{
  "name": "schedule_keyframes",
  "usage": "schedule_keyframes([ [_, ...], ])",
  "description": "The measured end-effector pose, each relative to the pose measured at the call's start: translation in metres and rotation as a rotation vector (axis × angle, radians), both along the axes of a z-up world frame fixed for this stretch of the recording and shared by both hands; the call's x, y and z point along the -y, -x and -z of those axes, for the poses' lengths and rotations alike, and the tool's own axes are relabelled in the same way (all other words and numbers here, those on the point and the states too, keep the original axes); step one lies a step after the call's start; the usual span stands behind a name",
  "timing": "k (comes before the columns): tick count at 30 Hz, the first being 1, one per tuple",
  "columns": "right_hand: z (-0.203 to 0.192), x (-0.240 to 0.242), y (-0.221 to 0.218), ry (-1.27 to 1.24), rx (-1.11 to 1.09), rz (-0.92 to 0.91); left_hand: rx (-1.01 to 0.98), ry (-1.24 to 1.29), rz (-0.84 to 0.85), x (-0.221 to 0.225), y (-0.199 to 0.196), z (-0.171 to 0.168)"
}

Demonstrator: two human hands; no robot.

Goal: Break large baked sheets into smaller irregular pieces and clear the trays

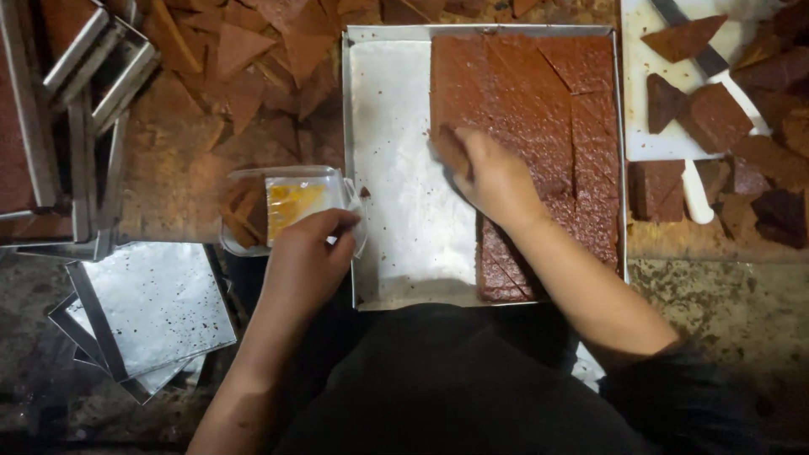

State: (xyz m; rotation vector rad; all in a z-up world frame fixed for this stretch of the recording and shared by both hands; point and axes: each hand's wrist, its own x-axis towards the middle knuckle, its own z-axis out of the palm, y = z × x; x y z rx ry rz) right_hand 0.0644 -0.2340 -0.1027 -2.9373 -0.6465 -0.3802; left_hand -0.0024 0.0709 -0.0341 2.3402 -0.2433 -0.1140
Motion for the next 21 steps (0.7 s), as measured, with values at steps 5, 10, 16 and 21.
schedule_keyframes([
  [5, -0.028, -0.007, 0.018, -0.857, -0.686, 0.069, -0.077, 0.149, -0.075, 0.005, 0.000, -0.006],
  [10, -0.081, -0.034, 0.045, -0.451, -0.582, 0.275, -0.029, 0.110, 0.058, 0.022, -0.002, -0.028],
  [16, -0.078, -0.040, 0.093, -0.936, 0.142, -0.002, -0.092, 0.148, 0.085, 0.048, -0.001, -0.038],
  [21, -0.106, -0.066, 0.095, -0.515, -0.258, -0.148, 0.456, -0.097, 0.136, 0.071, 0.004, -0.022],
])
